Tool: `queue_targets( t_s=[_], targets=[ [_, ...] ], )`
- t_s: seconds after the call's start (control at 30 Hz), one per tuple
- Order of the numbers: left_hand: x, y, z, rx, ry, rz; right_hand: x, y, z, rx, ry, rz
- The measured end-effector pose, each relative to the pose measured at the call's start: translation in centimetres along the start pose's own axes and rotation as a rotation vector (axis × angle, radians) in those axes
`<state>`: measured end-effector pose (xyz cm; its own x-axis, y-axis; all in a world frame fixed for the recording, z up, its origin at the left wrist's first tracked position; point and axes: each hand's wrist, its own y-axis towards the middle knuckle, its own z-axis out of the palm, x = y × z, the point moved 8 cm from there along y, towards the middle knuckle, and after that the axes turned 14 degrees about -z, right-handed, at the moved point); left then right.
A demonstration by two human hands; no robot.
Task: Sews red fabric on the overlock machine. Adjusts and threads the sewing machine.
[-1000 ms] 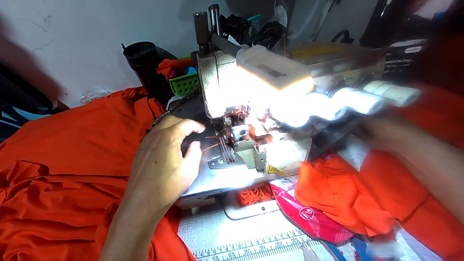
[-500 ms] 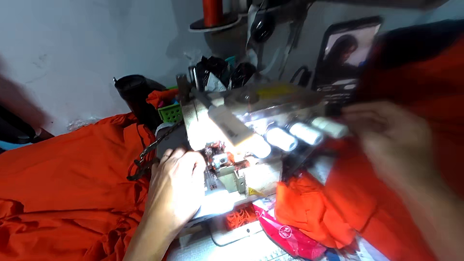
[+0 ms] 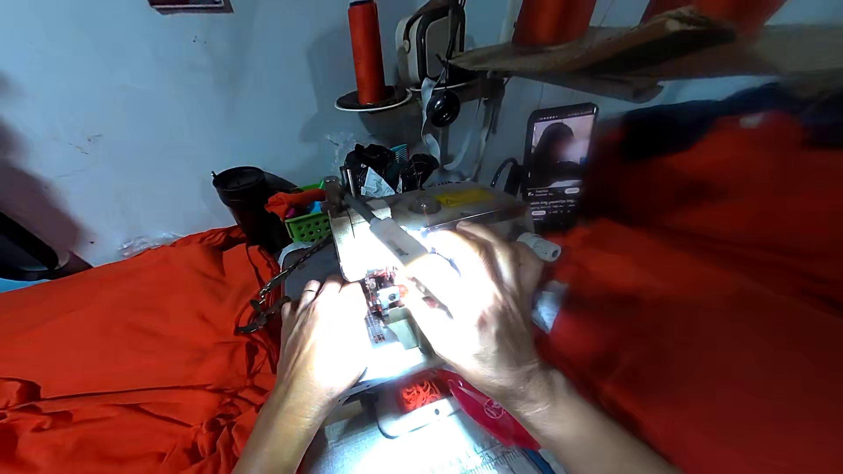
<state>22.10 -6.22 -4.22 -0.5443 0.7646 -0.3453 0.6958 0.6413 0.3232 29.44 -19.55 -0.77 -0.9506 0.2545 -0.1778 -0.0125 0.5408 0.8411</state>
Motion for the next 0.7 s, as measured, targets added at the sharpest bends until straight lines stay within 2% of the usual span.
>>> queue_targets(
  t_s=[0.27,0.43,0.57,0.7],
  targets=[
    [0.0,-0.1,0.2,0.017,0.029,0.011,1.0,-0.6,0.2,0.058,0.24,0.145],
    [-0.1,-0.2,0.1,0.024,0.042,-0.001,0.3,-0.7,-1.0,-0.029,-0.074,0.032],
    [-0.1,-0.2,0.0,0.001,0.05,0.011,-1.5,-0.2,-0.5,-0.026,-0.056,0.022],
    [0.8,-0.6,-0.5,-0.078,0.076,0.023,-2.0,-0.4,-0.7,-0.112,0.036,-0.024]
  ],
)
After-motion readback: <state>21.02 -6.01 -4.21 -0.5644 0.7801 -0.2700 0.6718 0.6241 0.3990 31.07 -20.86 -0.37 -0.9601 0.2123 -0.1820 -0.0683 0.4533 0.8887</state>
